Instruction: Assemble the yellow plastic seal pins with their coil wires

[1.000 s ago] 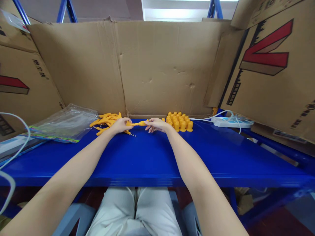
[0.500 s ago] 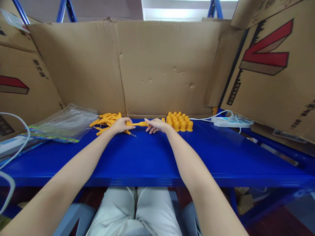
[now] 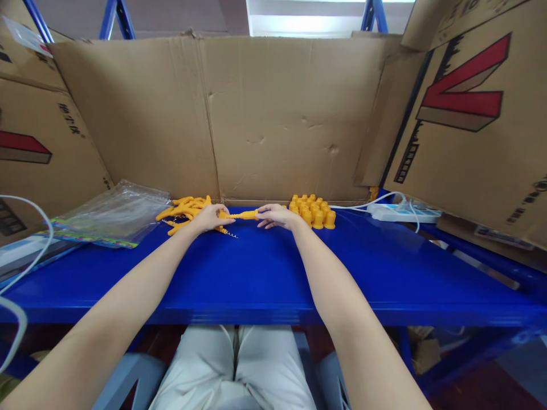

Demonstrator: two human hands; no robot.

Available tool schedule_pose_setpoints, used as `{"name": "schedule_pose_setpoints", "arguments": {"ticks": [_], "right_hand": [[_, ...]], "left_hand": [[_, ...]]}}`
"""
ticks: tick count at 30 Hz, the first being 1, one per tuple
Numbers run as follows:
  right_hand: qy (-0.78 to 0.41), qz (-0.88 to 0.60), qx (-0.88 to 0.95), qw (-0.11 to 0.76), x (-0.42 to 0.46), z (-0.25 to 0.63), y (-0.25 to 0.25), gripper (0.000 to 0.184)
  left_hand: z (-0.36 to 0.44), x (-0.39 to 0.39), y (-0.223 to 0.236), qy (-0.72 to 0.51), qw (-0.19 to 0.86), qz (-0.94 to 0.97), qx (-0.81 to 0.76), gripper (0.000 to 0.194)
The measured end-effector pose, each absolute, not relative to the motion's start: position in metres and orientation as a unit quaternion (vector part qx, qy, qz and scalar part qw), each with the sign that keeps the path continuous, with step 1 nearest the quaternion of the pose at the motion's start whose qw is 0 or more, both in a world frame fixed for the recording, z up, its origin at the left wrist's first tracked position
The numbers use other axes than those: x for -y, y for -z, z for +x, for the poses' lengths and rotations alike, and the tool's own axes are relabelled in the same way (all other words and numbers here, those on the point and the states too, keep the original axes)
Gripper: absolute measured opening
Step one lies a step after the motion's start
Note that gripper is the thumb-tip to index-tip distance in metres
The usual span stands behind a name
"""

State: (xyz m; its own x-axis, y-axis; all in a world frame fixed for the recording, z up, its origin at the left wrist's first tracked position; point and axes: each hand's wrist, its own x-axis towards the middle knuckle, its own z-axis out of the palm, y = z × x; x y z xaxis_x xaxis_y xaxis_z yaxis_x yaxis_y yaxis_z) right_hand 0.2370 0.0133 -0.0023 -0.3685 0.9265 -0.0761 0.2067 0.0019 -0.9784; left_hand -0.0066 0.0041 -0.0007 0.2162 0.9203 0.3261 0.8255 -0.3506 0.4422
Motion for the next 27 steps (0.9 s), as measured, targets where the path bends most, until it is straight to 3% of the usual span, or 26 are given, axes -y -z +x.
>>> {"name": "schedule_pose_setpoints", "arguments": {"ticks": [5,13,17,21,27], "right_hand": [[-0.542,-0.451,0.632,0.321,-0.0117,0.2363,0.0013,0.017],[-0.536,-0.457,0.635,0.317,-0.0091,0.2363,0.0004,0.024],[-0.534,-0.443,0.641,0.329,-0.0103,0.2374,0.0013,0.04],[-0.526,-0.454,0.65,0.308,-0.0114,0.2362,0.0025,0.022],[-0.524,-0.458,0.647,0.311,-0.0094,0.2361,0.0011,0.029]], "left_hand": [[-0.006,-0.0043,0.0008,-0.281,0.08,0.773,-0.562,0.031],[-0.0055,-0.0028,-0.0002,-0.286,0.095,0.774,-0.557,0.03],[-0.0064,-0.0029,-0.0002,-0.283,0.081,0.775,-0.559,0.029],[-0.0066,-0.0039,0.0002,-0.278,0.076,0.777,-0.56,0.029],[-0.0066,-0.0047,0.0009,-0.278,0.073,0.778,-0.559,0.03]]}}
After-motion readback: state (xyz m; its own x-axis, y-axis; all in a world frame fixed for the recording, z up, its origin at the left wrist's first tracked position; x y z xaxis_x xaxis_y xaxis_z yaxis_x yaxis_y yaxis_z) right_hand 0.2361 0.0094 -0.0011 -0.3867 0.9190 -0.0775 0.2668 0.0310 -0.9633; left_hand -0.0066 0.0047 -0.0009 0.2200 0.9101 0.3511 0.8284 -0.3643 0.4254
